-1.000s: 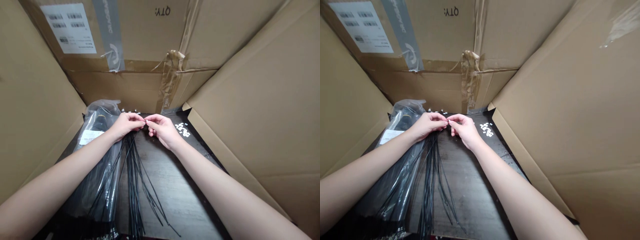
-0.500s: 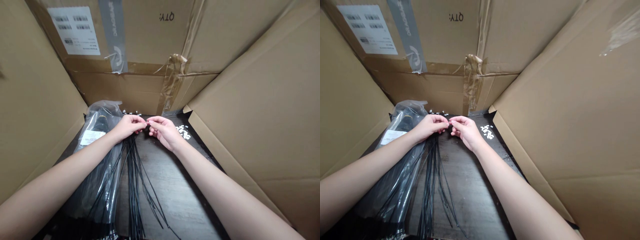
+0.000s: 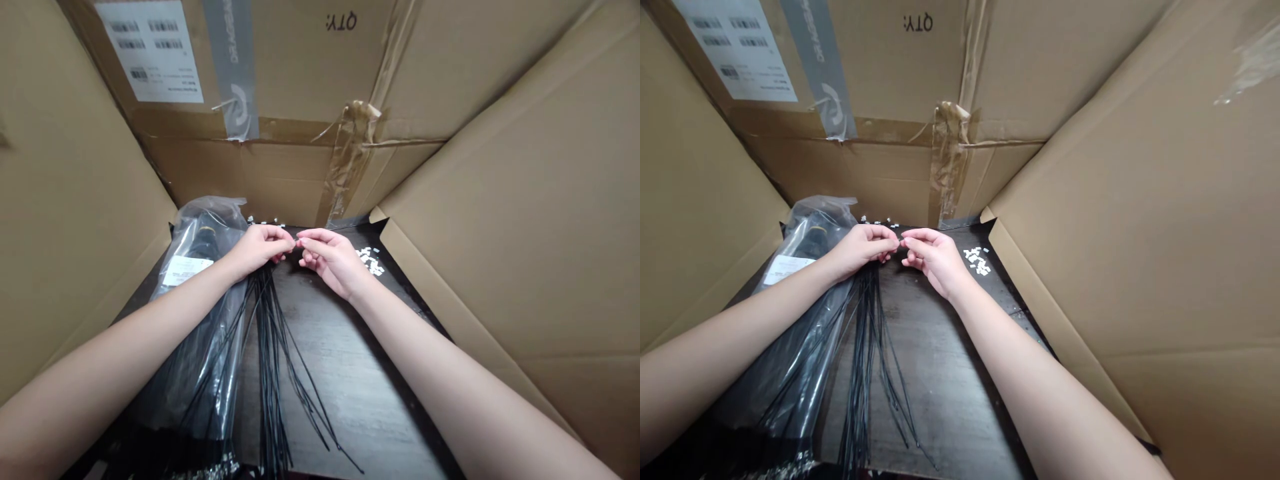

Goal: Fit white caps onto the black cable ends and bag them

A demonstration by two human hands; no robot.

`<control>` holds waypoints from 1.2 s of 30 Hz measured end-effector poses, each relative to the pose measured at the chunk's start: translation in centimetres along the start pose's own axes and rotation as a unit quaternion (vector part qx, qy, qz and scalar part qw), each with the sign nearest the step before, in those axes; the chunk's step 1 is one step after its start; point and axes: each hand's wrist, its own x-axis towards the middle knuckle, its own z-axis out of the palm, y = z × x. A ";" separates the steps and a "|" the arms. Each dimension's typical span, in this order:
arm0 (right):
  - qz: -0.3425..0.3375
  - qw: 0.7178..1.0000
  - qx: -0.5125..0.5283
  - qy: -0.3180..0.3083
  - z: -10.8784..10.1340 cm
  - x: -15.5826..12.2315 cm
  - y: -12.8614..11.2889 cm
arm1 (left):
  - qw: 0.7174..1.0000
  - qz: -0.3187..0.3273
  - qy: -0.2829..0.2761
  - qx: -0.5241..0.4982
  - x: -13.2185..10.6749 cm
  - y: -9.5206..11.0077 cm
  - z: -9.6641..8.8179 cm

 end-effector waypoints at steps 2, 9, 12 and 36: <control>-0.012 1.000 -0.012 -0.004 0.1 -0.1 0.1 | 1.000 0.002 0.000 -0.001 0.0 0.0 -0.1; -0.049 0.997 -0.056 -0.003 0.5 -0.4 0.3 | 1.000 0.006 -0.001 0.014 0.0 0.1 -0.1; -0.050 0.997 -0.056 -0.004 0.6 -0.3 0.3 | 1.000 0.007 0.001 0.011 0.0 0.0 -0.1; -0.024 0.999 -0.044 0.006 0.7 -0.4 0.0 | 1.000 0.002 0.001 0.006 0.0 0.2 -0.1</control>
